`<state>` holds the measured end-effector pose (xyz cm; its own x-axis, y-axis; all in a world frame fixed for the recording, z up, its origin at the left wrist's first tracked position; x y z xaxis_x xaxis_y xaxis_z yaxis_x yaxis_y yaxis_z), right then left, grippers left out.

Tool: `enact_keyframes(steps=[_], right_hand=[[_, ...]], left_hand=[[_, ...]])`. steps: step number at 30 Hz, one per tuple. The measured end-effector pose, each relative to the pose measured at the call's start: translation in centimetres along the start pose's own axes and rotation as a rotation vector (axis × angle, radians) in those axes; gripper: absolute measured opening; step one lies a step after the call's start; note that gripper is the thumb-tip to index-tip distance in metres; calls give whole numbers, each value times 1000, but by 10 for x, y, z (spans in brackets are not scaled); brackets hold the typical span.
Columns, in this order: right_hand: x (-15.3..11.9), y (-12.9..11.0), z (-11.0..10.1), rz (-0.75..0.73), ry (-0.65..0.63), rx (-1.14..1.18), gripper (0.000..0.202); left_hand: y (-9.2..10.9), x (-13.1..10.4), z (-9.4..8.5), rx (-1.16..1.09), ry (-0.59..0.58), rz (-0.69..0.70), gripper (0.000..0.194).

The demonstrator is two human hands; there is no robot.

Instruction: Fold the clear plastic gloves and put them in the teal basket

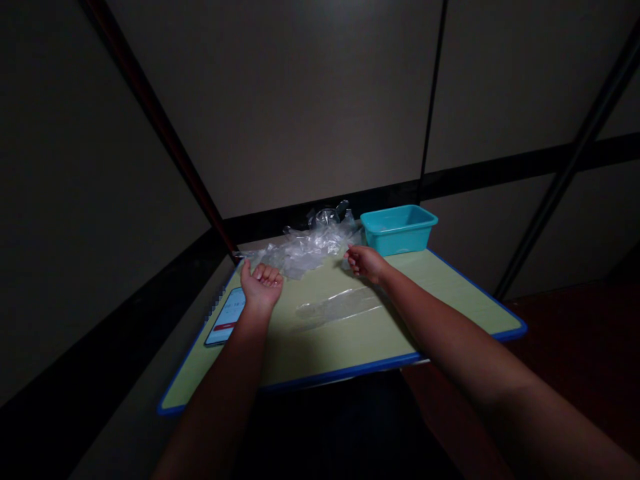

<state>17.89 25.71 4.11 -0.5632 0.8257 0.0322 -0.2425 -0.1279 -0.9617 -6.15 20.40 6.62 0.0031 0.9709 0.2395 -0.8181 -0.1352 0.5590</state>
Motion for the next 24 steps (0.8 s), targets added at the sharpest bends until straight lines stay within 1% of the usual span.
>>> enact_keyframes(steps=[8,17,24], right_hand=[[0,1,0,6,-5,1,26],[-1,0,4,17,-9,17,25],[0,1,5,14,-19,17,25]], left_hand=[[-1,-4,8,-4,-17,3,56],[-3,-2,14,-51,-97,-1,50],[-4,-3,18,-50,-116,-4,49]])
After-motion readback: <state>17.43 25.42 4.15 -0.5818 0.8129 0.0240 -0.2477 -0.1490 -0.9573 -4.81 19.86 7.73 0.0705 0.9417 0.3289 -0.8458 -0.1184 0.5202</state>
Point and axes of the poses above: each hand's wrist, its own x-axis towards the middle knuckle, its own z-axis out of the palm, y = z × x, the point moved 10 cm from there along x, towards the middle knuckle, and after that the axes turned 14 degrees about -y, right-handed, at the moved point
